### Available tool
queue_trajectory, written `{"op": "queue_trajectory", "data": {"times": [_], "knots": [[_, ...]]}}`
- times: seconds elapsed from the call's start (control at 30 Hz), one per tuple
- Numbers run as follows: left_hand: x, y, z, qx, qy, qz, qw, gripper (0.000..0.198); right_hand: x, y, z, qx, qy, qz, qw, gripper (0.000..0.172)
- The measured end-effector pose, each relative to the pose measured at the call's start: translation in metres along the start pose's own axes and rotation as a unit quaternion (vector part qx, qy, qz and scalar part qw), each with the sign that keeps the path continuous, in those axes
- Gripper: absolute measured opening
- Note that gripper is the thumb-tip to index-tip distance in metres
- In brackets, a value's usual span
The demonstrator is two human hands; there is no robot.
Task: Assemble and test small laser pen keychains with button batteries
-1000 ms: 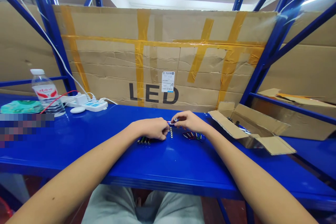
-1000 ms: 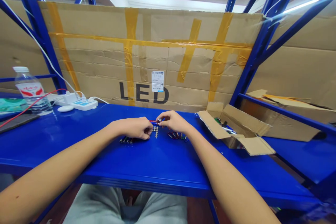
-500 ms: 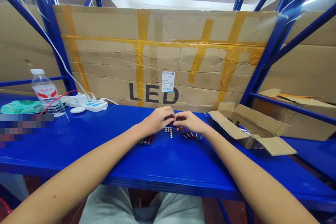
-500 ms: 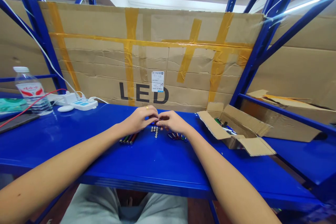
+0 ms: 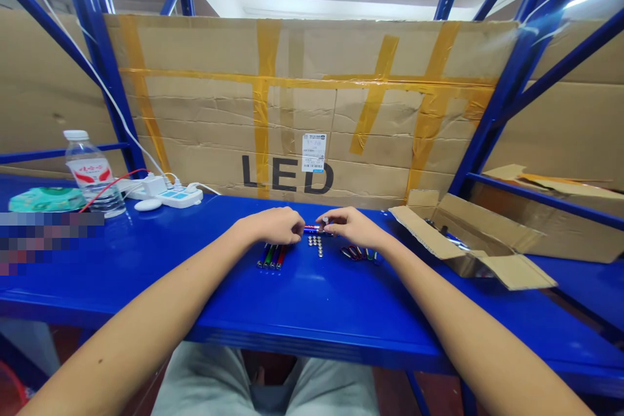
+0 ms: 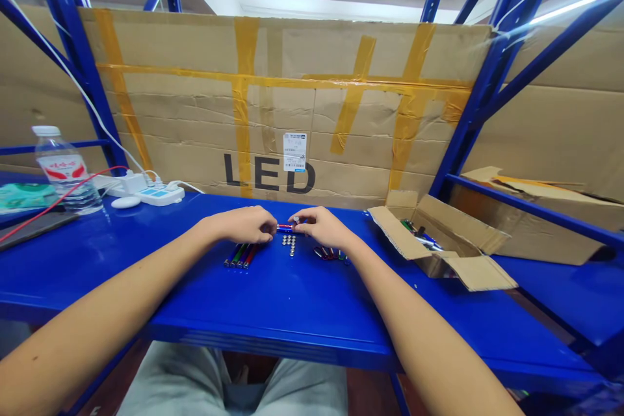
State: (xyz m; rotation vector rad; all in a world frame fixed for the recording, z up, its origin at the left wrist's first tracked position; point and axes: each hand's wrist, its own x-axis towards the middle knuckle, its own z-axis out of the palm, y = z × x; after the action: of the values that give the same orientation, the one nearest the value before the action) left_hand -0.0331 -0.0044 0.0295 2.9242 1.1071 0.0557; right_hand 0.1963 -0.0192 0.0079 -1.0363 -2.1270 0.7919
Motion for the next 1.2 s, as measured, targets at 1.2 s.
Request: {"op": "queue_trajectory", "data": {"times": [1.2], "knots": [[0.024,0.022,0.024,-0.311,0.311,0.004,0.898,0.007,0.001,0.005,0.014,-0.124,0.128,-0.116,0.977,0.025]]}}
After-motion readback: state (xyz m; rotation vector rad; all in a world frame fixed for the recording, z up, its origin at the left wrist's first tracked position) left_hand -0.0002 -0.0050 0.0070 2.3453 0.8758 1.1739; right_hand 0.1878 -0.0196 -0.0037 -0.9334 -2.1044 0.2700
